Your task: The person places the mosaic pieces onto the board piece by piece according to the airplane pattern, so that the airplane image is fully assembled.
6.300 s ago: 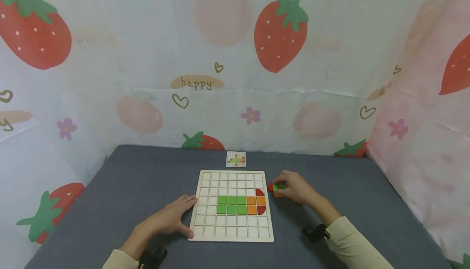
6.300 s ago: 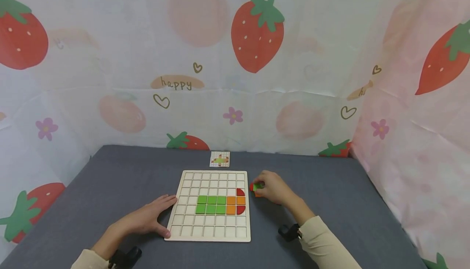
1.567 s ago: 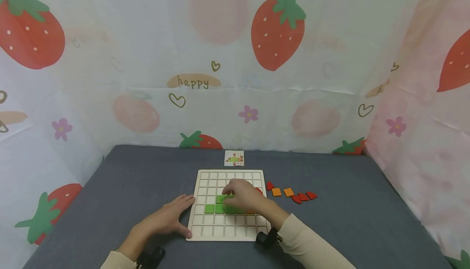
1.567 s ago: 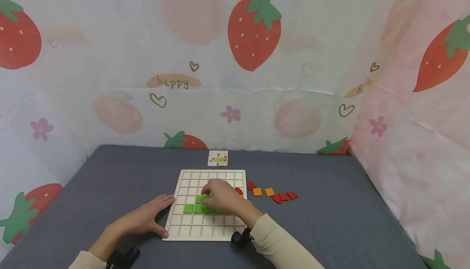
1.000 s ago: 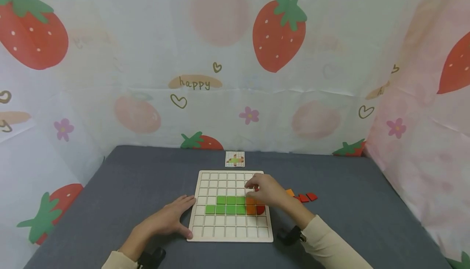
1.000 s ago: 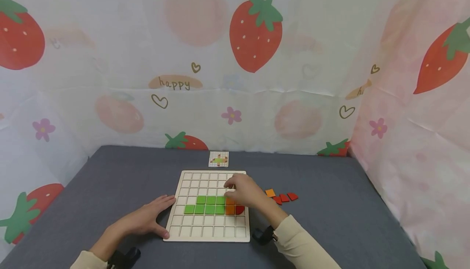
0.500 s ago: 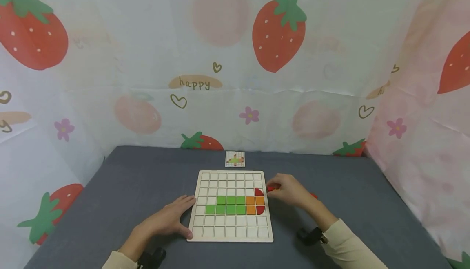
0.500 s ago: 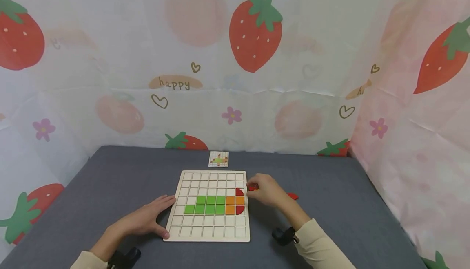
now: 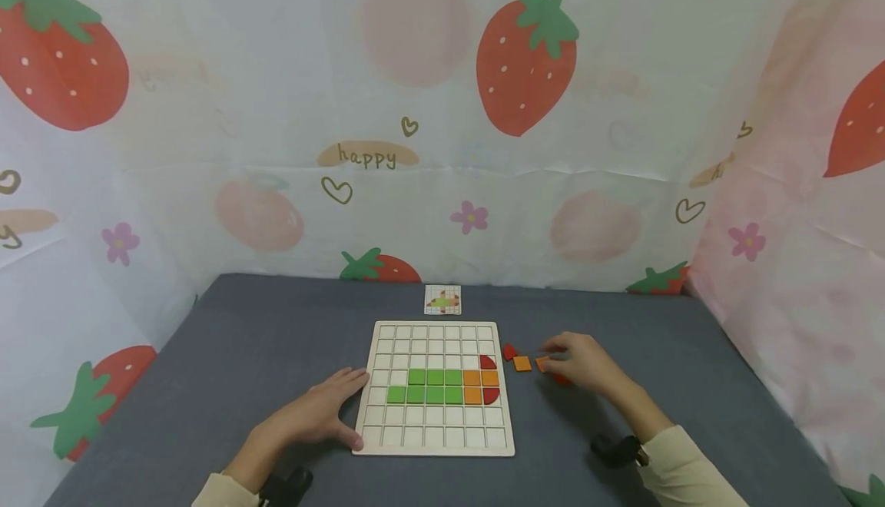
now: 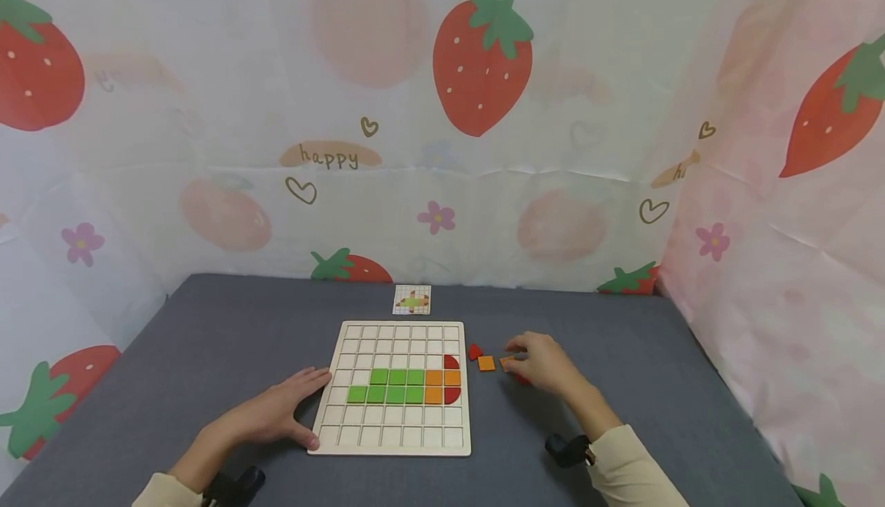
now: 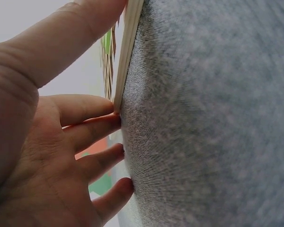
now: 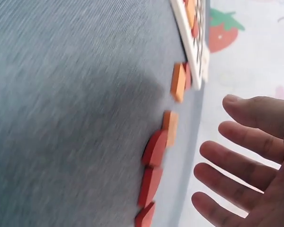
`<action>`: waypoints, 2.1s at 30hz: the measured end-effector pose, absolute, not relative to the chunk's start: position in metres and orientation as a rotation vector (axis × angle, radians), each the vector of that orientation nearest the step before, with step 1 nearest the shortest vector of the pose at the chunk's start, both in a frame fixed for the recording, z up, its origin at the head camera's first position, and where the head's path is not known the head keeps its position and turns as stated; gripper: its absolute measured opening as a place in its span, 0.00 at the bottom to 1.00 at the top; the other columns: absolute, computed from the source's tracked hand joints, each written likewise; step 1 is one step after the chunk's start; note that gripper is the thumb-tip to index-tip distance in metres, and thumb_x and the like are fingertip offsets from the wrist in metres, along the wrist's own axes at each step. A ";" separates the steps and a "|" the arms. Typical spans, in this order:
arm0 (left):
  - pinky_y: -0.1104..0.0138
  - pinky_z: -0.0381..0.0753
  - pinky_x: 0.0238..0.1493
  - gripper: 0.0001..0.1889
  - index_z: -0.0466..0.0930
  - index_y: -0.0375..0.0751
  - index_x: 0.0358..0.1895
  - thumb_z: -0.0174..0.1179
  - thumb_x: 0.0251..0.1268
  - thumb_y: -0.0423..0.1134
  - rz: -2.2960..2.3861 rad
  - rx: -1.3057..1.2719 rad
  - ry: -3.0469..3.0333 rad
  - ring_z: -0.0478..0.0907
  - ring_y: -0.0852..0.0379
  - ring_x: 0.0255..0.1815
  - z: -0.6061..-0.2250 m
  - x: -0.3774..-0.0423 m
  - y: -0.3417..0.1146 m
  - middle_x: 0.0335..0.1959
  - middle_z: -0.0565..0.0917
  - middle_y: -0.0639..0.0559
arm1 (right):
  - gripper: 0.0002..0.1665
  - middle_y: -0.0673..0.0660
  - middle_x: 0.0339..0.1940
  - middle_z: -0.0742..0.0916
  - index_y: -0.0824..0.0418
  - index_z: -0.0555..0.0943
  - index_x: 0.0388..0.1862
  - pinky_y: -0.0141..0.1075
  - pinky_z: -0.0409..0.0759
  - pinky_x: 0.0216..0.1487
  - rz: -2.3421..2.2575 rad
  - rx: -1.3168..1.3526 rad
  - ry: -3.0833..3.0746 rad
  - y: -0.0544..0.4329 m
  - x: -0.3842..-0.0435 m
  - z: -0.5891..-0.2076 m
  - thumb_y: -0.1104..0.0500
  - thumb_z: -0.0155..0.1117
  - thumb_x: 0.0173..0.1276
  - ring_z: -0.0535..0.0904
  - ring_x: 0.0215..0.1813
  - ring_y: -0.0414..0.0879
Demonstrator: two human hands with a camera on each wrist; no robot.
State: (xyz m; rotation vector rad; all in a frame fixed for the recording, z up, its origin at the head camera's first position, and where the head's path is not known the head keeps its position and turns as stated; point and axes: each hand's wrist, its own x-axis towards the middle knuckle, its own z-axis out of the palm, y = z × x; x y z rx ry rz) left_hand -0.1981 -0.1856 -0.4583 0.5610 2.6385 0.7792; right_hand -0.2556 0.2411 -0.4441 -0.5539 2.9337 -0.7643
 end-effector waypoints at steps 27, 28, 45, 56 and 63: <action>0.32 0.55 0.66 0.53 0.62 0.29 0.71 0.77 0.39 0.49 0.774 0.557 2.647 0.53 0.31 0.76 -0.462 -0.199 -0.187 0.74 0.63 0.34 | 0.13 0.62 0.41 0.86 0.69 0.84 0.44 0.50 0.81 0.45 -0.618 -0.336 2.973 0.285 -0.258 -0.454 0.65 0.68 0.60 0.82 0.44 0.57; 0.32 0.55 0.67 0.53 0.62 0.29 0.71 0.77 0.39 0.49 0.775 0.552 2.648 0.53 0.32 0.76 -0.462 -0.199 -0.187 0.74 0.63 0.34 | 0.13 0.62 0.40 0.86 0.70 0.84 0.43 0.49 0.81 0.44 -0.607 -0.332 2.976 0.285 -0.257 -0.454 0.65 0.68 0.60 0.82 0.43 0.56; 0.33 0.55 0.68 0.53 0.61 0.29 0.71 0.77 0.40 0.48 0.765 0.552 2.643 0.52 0.31 0.76 -0.459 -0.198 -0.185 0.74 0.63 0.34 | 0.05 0.57 0.30 0.88 0.66 0.87 0.33 0.40 0.79 0.31 -0.590 -0.318 3.016 0.283 -0.254 -0.457 0.67 0.69 0.58 0.81 0.30 0.46; 0.34 0.55 0.69 0.54 0.61 0.29 0.71 0.77 0.39 0.49 0.746 0.531 2.648 0.52 0.32 0.77 -0.464 -0.200 -0.186 0.74 0.63 0.34 | 0.04 0.56 0.31 0.86 0.66 0.87 0.33 0.39 0.79 0.31 -0.603 -0.348 3.031 0.283 -0.250 -0.459 0.67 0.68 0.58 0.80 0.31 0.45; 0.34 0.54 0.68 0.55 0.61 0.30 0.72 0.77 0.39 0.50 0.746 0.510 2.641 0.52 0.32 0.77 -0.464 -0.200 -0.186 0.74 0.62 0.35 | 0.04 0.57 0.31 0.87 0.66 0.87 0.33 0.40 0.79 0.32 -0.591 -0.323 3.058 0.282 -0.250 -0.461 0.67 0.69 0.58 0.80 0.32 0.47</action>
